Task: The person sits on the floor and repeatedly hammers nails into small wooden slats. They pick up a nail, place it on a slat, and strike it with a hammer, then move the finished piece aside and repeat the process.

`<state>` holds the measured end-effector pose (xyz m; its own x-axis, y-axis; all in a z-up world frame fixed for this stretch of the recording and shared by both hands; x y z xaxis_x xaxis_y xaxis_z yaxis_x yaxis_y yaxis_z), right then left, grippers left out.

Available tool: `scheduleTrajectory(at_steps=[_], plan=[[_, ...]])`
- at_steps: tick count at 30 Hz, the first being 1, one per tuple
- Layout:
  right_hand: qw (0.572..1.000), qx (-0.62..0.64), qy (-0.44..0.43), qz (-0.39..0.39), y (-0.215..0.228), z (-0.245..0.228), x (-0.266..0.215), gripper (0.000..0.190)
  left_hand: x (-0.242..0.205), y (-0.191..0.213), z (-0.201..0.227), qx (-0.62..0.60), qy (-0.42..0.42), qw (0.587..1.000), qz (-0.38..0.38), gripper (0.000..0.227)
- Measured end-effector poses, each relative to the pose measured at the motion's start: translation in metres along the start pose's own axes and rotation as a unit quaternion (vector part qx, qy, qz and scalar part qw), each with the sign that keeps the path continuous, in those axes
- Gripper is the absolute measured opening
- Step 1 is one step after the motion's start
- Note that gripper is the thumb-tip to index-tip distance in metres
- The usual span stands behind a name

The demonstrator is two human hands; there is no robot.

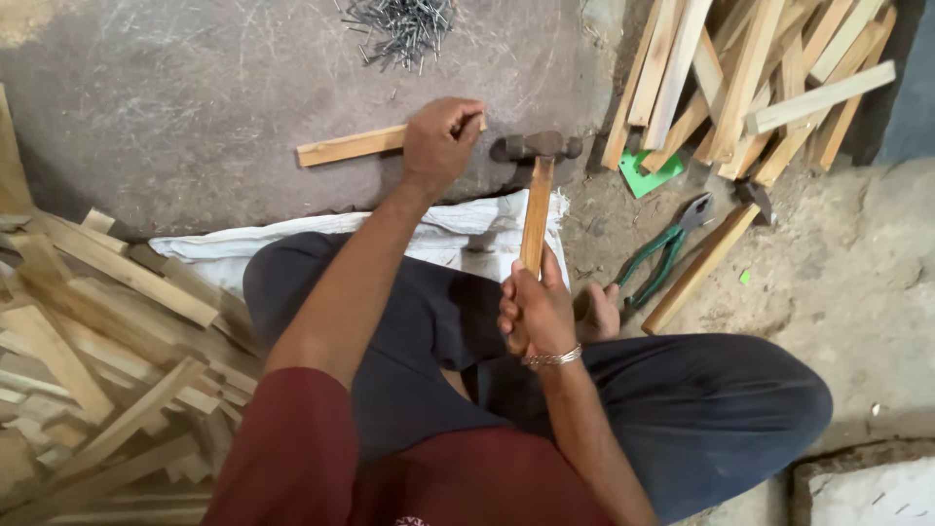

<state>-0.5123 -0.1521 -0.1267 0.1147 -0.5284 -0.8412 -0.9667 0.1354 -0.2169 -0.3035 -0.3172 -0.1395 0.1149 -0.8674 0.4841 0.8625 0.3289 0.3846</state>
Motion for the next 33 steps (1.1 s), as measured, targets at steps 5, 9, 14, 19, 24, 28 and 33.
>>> scheduleTrajectory(at_steps=[5, 9, 14, 19, 24, 28, 33], plan=[[0.955, -0.226, 0.171, 0.084, -0.011, -0.035, -0.018, 0.067, -0.001, 0.007, 0.008, 0.014, -0.055, 0.998, 0.02, 0.019], [0.945, -0.221, 0.215, 0.108, -0.014, -0.045, -0.026, 0.07, -0.002, 0.003, -0.002, 0.007, 0.019, 1.0, 0.016, 0.029], [0.825, -0.377, 0.391, 0.157, -0.029, -0.077, -0.051, 0.068, -0.003, 0.003, -0.003, -0.011, 0.02, 1.0, 0.021, 0.041], [0.698, -0.47, 0.517, 0.157, -0.047, -0.087, -0.077, 0.064, -0.003, 0.002, -0.003, -0.001, 0.014, 1.0, 0.008, 0.054], [0.797, -0.454, 0.365, 0.163, -0.044, -0.077, -0.042, 0.068, -0.003, 0.003, -0.006, -0.01, 0.049, 0.999, -0.003, 0.064], [0.817, -0.459, 0.322, 0.137, -0.045, -0.077, -0.028, 0.068, -0.003, 0.001, -0.006, -0.063, 0.051, 0.997, -0.005, 0.067], [0.719, -0.434, 0.511, 0.183, -0.04, -0.098, -0.074, 0.063, -0.004, 0.002, -0.007, -0.052, 0.039, 0.998, 0.004, 0.075]])
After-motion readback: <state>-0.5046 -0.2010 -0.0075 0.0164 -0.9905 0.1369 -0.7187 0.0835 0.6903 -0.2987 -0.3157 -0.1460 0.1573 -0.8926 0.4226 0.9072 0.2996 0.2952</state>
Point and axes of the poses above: each hand's wrist, its own x-axis towards the middle knuckle, its own y-axis out of the back of the hand, z = x × y, the point moved 9 cm from there along x, towards the middle knuckle, and after that the axes turned 9 degrees about -y, right-handed, at the moved point
